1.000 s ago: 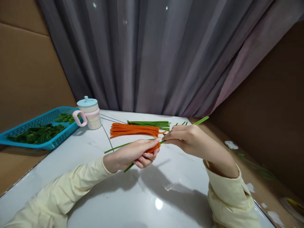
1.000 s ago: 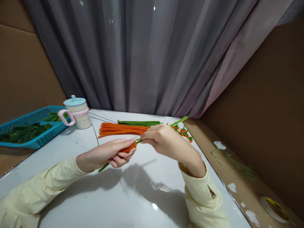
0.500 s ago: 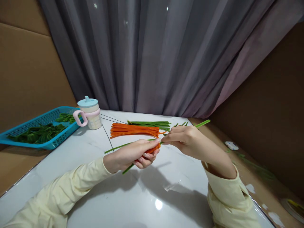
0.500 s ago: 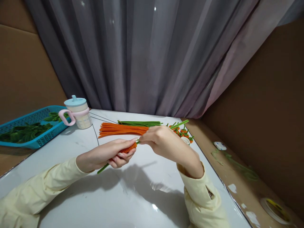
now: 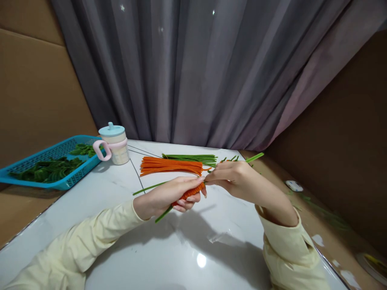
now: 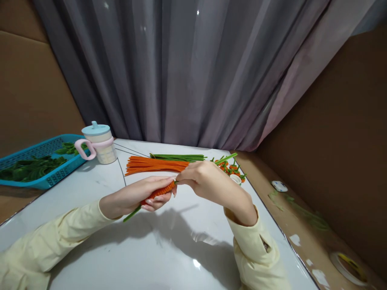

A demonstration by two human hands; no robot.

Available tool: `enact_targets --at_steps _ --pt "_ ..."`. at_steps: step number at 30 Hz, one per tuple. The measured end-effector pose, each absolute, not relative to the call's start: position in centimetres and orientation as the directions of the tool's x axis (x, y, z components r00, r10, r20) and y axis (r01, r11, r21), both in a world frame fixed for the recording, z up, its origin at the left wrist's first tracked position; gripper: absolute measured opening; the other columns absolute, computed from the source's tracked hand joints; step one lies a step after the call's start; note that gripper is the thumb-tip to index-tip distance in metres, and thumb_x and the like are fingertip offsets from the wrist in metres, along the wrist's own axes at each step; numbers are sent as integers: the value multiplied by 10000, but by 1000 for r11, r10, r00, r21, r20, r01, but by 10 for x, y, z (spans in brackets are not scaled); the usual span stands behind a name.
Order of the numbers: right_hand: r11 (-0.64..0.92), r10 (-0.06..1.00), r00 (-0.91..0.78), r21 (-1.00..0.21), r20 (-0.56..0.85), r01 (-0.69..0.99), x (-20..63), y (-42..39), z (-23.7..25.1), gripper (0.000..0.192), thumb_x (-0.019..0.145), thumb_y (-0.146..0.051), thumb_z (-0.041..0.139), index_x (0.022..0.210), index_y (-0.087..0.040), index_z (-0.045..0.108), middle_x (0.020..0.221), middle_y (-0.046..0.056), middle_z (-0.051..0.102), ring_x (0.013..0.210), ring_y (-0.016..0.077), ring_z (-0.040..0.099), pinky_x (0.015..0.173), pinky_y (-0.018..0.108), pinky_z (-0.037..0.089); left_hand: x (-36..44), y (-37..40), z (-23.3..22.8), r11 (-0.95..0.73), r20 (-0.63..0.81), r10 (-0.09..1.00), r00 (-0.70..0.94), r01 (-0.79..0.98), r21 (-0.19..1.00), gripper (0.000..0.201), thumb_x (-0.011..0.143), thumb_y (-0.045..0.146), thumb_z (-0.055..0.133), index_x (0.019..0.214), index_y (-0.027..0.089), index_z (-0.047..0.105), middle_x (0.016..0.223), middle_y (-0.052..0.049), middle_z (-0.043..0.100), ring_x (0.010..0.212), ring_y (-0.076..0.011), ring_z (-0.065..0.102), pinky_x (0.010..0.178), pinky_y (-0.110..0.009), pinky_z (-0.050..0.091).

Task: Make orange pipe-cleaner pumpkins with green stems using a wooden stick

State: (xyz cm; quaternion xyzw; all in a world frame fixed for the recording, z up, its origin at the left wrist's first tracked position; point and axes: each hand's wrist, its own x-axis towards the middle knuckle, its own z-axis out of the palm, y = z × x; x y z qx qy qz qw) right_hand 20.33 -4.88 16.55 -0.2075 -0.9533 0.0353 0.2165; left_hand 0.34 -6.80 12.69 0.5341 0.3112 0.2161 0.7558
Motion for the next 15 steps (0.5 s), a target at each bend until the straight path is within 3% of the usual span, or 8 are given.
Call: enact_targets --at_steps 8,15 --pt "890 456 -796 -174 399 422 204 -50 168 219 883 -60 490 839 -149 685 752 27 676 650 111 601 616 202 430 2 -68 129 355 -266 673 690 13 935 374 893 529 450 770 177 416 565 88 237 436 -38 114 382 -165 71" --pt "884 465 -789 -170 402 435 205 -50 170 201 894 -101 493 865 -151 686 767 31 686 658 115 612 615 201 436 2 -68 128 325 -204 693 691 -47 945 336 911 476 436 763 174 436 548 91 224 421 -38 117 363 -152 76"
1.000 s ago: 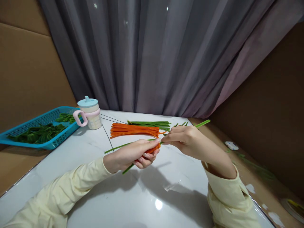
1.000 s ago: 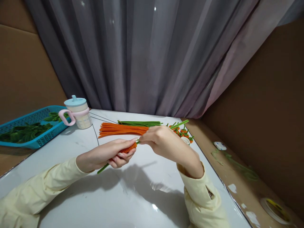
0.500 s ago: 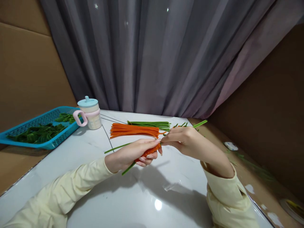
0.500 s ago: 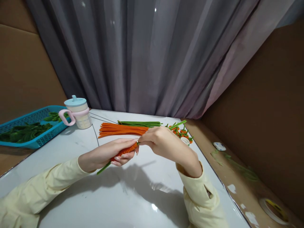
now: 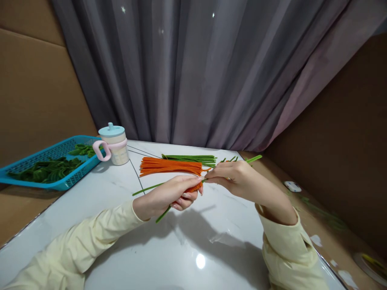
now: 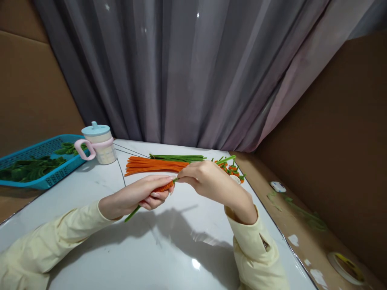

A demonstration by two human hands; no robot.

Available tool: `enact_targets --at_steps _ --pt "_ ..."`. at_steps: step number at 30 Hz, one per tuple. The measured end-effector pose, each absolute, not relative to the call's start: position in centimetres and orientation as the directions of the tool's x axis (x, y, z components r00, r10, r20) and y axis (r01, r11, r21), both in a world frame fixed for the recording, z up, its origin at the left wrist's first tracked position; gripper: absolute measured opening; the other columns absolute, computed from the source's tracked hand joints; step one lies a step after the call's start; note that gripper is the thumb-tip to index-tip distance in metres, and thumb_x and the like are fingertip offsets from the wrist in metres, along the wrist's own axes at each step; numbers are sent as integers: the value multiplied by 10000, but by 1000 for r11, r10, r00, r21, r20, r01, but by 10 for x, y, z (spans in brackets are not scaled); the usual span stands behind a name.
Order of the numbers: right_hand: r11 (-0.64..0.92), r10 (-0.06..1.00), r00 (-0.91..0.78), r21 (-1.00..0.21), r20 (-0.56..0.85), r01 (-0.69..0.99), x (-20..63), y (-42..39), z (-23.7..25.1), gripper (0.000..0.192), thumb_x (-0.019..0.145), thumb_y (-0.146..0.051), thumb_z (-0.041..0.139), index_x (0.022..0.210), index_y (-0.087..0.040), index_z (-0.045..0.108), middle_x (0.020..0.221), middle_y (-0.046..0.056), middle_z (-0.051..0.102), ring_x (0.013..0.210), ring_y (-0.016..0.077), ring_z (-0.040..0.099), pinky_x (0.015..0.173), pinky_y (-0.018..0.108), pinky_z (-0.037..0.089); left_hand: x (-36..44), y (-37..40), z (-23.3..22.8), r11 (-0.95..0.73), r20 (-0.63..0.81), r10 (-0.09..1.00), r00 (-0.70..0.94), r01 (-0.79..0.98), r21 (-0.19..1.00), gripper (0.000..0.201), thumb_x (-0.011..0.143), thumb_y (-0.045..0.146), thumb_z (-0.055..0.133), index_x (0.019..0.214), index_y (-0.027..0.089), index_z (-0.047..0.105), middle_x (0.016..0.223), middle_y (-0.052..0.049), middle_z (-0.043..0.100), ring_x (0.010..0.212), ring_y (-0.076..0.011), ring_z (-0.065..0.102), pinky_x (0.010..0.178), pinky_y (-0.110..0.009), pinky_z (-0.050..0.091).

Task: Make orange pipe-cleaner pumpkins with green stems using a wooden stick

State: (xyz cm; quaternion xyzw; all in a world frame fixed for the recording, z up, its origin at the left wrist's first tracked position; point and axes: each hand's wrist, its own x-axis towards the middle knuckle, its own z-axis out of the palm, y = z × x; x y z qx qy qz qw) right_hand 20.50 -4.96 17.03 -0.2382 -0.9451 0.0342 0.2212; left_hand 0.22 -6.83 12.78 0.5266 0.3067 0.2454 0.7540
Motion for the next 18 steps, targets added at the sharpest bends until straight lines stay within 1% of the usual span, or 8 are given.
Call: enact_targets --at_steps 2,5,6,8,10,12,16,18 --pt "857 513 -765 -192 388 478 215 -52 176 186 900 -139 498 920 -148 683 792 39 694 644 117 616 598 202 444 1 -68 128 321 -194 705 682 -64 945 316 908 443 450 746 172 438 545 90 232 415 -35 123 359 -148 81" --pt "769 638 -692 -256 337 585 237 -60 184 245 918 -184 470 1080 -137 648 817 50 703 584 109 613 541 195 459 -1 -65 130 334 -192 729 657 -97 937 305 892 416 472 715 171 432 543 88 241 405 -33 126 349 -148 85" --pt "758 652 -684 -275 326 592 243 -64 184 270 923 -188 458 1125 -136 630 838 57 705 618 114 630 571 196 478 -2 -64 130 339 -192 737 648 -109 934 308 885 412 478 702 170 428 541 88 241 403 -33 125 345 -149 85" --pt "780 622 -726 -306 293 545 250 -72 182 312 920 -149 424 1173 -150 608 864 57 708 661 114 651 635 196 504 -5 -61 131 342 -188 750 634 -128 931 318 874 403 487 669 171 413 532 90 234 397 -33 122 337 -153 85" --pt "808 577 -777 -316 253 497 249 -83 174 363 897 -75 379 1140 -181 627 889 49 707 710 115 661 690 194 510 -6 -60 131 331 -175 758 628 -139 933 322 866 380 486 638 171 399 524 90 232 390 -32 123 334 -156 86" --pt "813 571 -787 -297 235 501 242 -97 162 430 866 -17 341 1134 -197 626 937 56 693 799 131 659 720 201 509 -7 -60 130 313 -161 762 627 -138 940 326 857 355 482 608 170 383 516 89 226 387 -31 125 336 -161 84" --pt "808 588 -774 -218 236 548 217 -129 130 507 838 48 307 1199 -196 568 841 53 652 698 141 614 621 224 489 -5 -62 125 290 -149 764 627 -128 948 346 833 339 494 567 173 346 507 88 219 387 -29 129 346 -172 77" --pt "819 573 -773 -174 270 547 204 -143 114 472 838 66 300 1155 -151 575 785 53 630 674 151 584 593 242 464 -3 -64 122 287 -147 763 630 -127 949 335 818 327 509 569 174 346 508 88 224 386 -28 137 351 -177 75"
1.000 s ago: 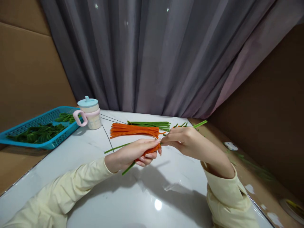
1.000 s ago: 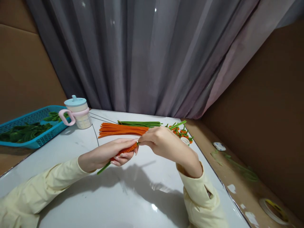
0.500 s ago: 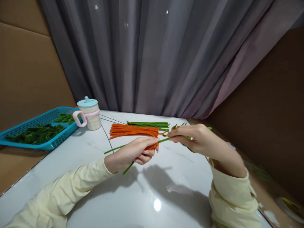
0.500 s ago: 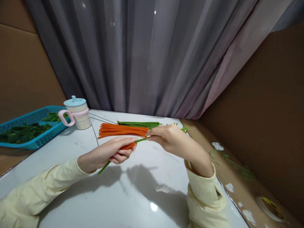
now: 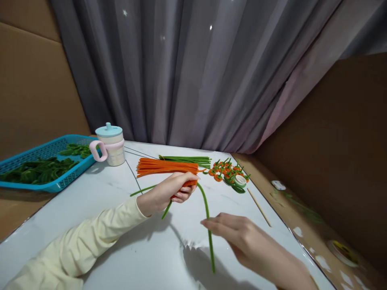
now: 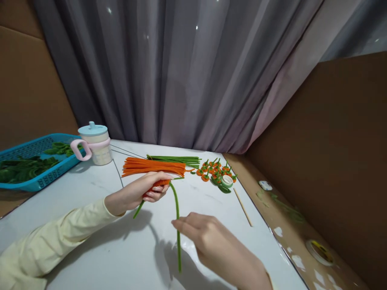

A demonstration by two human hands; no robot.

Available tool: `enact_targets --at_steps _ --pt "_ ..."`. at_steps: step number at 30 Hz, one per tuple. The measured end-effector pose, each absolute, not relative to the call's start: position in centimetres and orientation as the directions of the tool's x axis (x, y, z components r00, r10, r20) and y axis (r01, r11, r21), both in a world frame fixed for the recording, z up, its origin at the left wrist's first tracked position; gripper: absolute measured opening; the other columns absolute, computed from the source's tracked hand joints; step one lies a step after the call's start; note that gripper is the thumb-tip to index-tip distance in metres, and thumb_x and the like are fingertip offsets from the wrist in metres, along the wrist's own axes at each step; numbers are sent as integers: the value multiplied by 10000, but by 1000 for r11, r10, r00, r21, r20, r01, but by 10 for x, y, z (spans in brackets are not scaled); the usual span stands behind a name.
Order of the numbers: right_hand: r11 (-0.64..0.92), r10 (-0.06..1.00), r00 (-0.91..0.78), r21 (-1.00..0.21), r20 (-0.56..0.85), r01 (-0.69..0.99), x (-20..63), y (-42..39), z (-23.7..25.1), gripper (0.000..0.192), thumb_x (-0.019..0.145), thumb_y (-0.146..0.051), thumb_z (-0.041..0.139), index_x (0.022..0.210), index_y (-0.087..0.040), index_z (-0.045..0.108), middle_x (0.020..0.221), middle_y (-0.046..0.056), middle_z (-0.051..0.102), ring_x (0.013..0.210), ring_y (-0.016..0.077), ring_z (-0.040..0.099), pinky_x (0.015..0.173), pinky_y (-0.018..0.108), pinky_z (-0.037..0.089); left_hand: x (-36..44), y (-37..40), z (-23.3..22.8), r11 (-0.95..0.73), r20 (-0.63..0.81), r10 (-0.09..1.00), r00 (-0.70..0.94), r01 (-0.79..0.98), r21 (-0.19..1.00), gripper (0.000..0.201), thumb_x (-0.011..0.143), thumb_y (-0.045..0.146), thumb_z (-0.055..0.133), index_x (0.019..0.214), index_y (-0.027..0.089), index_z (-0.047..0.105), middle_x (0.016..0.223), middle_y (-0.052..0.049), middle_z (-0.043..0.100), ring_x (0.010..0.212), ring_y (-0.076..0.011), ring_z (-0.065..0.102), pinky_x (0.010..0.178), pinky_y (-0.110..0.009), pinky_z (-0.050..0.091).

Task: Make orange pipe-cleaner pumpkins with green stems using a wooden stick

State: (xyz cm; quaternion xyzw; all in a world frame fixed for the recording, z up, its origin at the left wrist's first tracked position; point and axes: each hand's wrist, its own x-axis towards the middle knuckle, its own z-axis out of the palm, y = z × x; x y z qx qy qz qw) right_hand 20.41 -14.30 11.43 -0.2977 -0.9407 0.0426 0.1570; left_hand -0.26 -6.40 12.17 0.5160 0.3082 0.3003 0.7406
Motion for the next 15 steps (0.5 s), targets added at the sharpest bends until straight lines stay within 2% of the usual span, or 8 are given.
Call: enact_targets --at_steps 2,4,8,11,15 --pt "823 553 -746 -107 371 557 192 -154 99 322 881 15 352 1036 -115 603 676 39 588 592 155 522 534 263 414 0 -66 118 291 -151 753 641 -119 949 314 803 309 518 576 175 347 509 88 236 386 -29 144 356 -182 70" --pt "816 531 -694 -73 487 573 181 -161 86 252 902 -24 385 958 -124 609 628 24 554 548 147 464 494 264 360 2 -69 116 305 -167 737 655 -101 947 302 789 294 520 574 177 344 502 88 244 386 -29 138 360 -189 63" --pt "756 507 -510 -73 695 651 163 -168 68 222 889 -27 429 956 -141 608 842 84 599 632 142 470 523 253 343 6 -72 114 338 -203 709 676 -72 938 313 770 290 527 552 182 331 473 96 221 385 -32 114 362 -199 60" --pt "742 483 -479 -52 733 668 153 -170 64 137 902 -93 476 848 -136 594 961 109 609 641 140 448 530 261 338 8 -71 111 364 -225 703 675 -70 929 305 742 263 540 548 189 317 457 99 220 380 -34 111 360 -201 66" --pt "759 503 -517 -67 693 648 150 -169 62 196 925 -141 471 751 -149 560 724 38 593 578 135 405 499 266 295 8 -69 108 424 -273 685 675 -65 903 315 714 257 543 513 192 310 433 99 205 369 -35 103 347 -203 63"
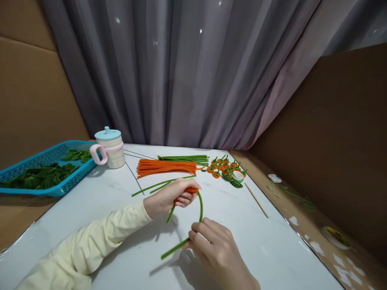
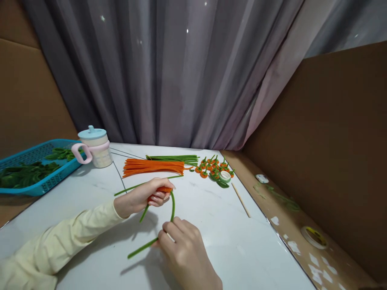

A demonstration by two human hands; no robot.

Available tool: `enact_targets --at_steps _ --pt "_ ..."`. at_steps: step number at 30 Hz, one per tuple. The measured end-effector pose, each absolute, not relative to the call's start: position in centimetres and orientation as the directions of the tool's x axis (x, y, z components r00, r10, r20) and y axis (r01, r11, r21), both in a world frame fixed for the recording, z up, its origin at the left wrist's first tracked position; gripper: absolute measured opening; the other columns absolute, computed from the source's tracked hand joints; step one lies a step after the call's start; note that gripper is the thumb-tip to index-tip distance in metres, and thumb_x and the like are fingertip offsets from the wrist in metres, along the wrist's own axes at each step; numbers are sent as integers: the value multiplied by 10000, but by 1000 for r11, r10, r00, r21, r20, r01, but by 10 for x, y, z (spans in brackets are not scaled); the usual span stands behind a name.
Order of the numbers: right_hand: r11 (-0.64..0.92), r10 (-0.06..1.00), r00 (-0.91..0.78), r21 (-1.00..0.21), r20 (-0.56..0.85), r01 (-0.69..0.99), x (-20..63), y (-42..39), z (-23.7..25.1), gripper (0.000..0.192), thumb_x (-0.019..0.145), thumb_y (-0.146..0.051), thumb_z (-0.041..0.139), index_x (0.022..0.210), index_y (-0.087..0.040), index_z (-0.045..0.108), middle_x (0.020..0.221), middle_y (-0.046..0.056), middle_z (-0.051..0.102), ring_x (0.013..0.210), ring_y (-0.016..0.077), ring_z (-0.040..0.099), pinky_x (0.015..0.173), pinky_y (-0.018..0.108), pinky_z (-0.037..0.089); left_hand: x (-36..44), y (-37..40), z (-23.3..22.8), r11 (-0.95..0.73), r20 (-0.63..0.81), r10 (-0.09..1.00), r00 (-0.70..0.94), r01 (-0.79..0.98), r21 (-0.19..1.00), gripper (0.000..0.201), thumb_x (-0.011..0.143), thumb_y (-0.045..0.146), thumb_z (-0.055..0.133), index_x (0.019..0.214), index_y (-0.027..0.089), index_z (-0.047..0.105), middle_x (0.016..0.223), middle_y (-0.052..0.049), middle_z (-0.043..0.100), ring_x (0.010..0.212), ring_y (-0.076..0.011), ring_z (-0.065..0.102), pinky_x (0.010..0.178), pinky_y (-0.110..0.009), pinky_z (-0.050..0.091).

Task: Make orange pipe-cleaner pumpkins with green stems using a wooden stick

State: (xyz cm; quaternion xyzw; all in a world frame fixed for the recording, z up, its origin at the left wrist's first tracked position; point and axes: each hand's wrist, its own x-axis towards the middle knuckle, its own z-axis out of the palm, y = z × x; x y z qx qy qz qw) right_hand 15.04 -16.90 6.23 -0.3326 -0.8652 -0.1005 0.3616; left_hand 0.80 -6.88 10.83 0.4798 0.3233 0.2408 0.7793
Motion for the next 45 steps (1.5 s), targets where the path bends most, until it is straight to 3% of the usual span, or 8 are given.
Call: enact_targets --at_steps 2,6,13,28,45 --pt "747 514 -479 -97 712 658 152 -168 61 134 915 -138 500 811 -147 583 652 15 549 565 131 395 496 260 289 8 -68 108 456 -289 666 688 -69 887 320 716 270 532 487 187 325 424 98 195 366 -37 97 340 -201 68" --pt "725 556 -384 -205 737 657 153 -166 58 89 895 -120 539 950 -147 604 726 32 565 598 127 424 514 249 315 7 -68 111 474 -255 665 702 -133 870 314 729 276 501 458 173 381 411 94 171 365 -47 105 332 -191 91" --pt "657 616 -199 -358 762 663 146 -167 57 95 876 -77 534 881 -142 604 740 54 553 644 145 458 551 262 352 6 -71 115 466 -198 697 689 -227 855 404 751 279 461 386 185 314 385 84 140 357 -53 119 325 -179 125" --pt "703 574 -169 -376 801 604 132 -173 63 141 855 -59 513 776 -155 578 690 36 535 613 130 447 531 253 353 6 -72 117 556 -218 696 685 -321 767 392 709 282 490 370 168 331 378 89 128 339 -36 115 288 -138 147" --pt "678 531 -140 -320 836 661 115 -175 54 180 846 -43 493 718 -161 537 644 22 487 574 124 418 504 248 318 11 -80 114 507 -208 776 596 -392 768 351 694 250 499 382 154 369 367 90 149 332 -28 135 302 -142 132"
